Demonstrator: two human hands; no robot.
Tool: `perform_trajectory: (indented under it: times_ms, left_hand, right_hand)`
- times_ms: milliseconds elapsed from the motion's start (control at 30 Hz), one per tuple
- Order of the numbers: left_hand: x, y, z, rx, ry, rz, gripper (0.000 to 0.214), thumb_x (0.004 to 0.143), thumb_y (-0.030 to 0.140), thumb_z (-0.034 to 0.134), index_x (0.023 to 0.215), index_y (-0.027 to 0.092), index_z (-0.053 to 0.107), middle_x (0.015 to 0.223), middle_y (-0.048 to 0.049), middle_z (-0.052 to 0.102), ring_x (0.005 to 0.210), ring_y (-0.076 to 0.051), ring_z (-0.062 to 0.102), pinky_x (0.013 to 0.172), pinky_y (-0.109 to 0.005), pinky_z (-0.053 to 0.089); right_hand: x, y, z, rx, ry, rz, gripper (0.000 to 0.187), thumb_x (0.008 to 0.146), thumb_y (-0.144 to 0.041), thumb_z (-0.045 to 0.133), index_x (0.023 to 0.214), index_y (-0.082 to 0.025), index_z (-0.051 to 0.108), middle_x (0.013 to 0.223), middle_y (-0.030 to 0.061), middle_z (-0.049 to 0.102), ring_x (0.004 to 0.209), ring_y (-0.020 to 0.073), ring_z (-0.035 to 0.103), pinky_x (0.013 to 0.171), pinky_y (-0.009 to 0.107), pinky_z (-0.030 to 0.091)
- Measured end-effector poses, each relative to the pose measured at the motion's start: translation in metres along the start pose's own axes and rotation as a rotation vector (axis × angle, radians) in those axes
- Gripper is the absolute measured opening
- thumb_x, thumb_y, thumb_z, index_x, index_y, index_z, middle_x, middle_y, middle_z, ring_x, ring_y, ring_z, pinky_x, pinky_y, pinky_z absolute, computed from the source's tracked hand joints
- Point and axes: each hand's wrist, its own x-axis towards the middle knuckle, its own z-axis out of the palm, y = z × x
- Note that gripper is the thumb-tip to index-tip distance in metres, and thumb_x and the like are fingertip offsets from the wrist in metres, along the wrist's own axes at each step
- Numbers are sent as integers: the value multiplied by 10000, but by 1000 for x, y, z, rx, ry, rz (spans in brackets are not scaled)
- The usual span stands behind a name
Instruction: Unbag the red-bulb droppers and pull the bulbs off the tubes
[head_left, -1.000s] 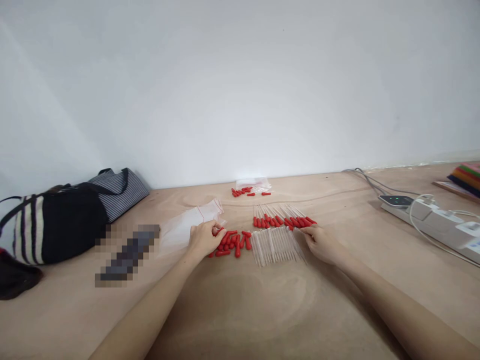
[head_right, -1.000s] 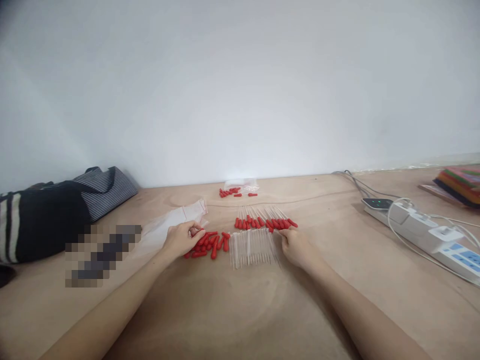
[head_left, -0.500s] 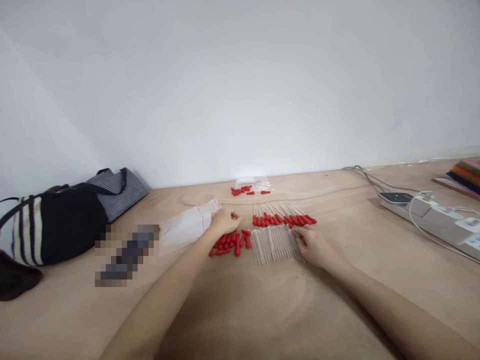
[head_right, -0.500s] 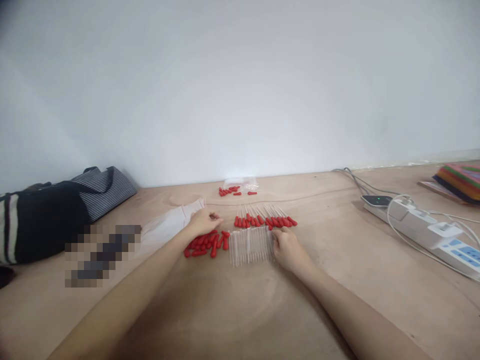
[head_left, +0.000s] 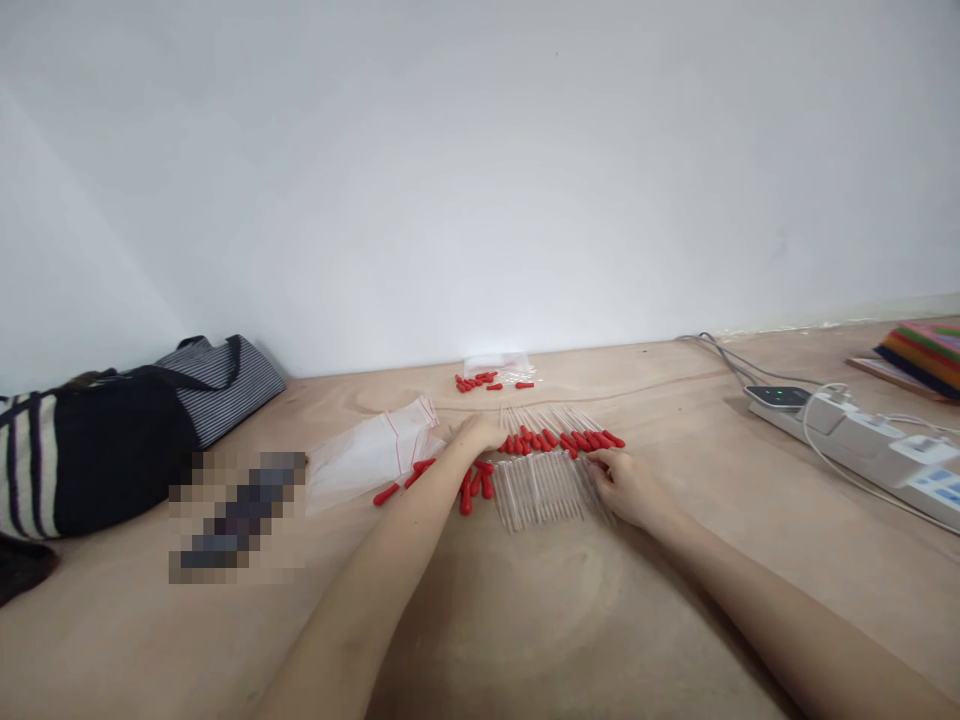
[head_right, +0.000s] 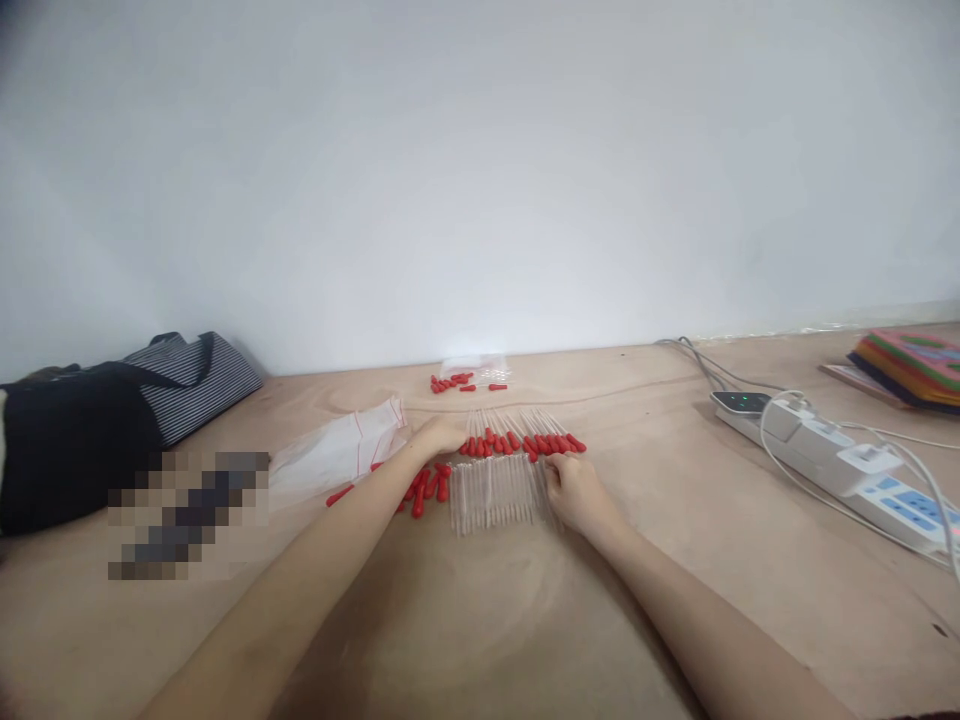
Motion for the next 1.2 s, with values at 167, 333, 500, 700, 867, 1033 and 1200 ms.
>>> perform_trajectory:
  times_ms: [167, 333, 500, 700, 867, 1033, 1200]
  left_hand:
    - [-23, -11, -18, 113, 155, 57, 192, 709, 255, 479, 635, 154, 624, 730, -93, 655, 795, -266, 589, 722, -366, 385]
    - [-74, -33, -27, 206, 332, 303, 167, 771, 228, 443, 711, 168, 587, 855, -59, 623, 922, -222, 512, 815, -362, 305]
    - [-116, -47, -7, 467, 649, 832, 192, 811, 211, 428, 680, 157, 557, 719, -34, 595, 729, -173, 501, 749, -351, 286]
    - [-134, -46, 15, 448, 793, 1021, 147, 797, 176, 442, 705, 156, 555, 661, -13, 571, 705, -157, 486, 727, -326, 282]
    - [-136, -46, 25, 167, 767, 934, 140, 832, 267, 465, 804, 175, 567, 749, -5, 613, 741, -150, 501, 743, -338, 265]
    - [-138, -45, 38, 80, 782, 895, 225, 852, 261, 454, 667, 175, 548, 598, 18, 569, 638, -127, 463, 699, -328, 254]
    - [-141, -57, 36, 114, 792, 850, 299, 861, 229, 407, 593, 166, 525, 558, 6, 542, 619, -133, 457, 680, -332, 261]
  right_hand:
    - [1, 3, 1, 63, 112, -59, 250, 778, -192, 408, 838, -171, 651, 797, 50, 651, 710, 155, 581, 646, 255, 410]
    - [-3, -11, 5, -30, 440, -317, 207, 800, -226, 457, 903, -199, 634, 813, 50, 636, 779, 165, 555, 717, 300, 372]
    - [-16, -47, 15, -215, 627, -665, 246, 807, -236, 516, 1047, -233, 572, 1015, 34, 625, 963, 164, 519, 916, 369, 234]
    - [-28, -63, 27, -325, 525, -887, 264, 850, -139, 404, 1044, -210, 570, 721, -20, 644, 738, 112, 531, 947, 398, 147]
    - [-29, -61, 25, -283, 531, -898, 267, 859, -118, 357, 951, -178, 601, 602, -27, 591, 567, 81, 454, 864, 362, 221]
    - [-32, -61, 32, -260, 507, -917, 223, 839, -131, 391, 878, -178, 605, 561, -35, 568, 531, 76, 429, 803, 345, 236]
    - [-33, -46, 30, -212, 509, -867, 185, 808, -126, 430, 814, -193, 602, 520, -52, 541, 509, 68, 434, 791, 330, 242]
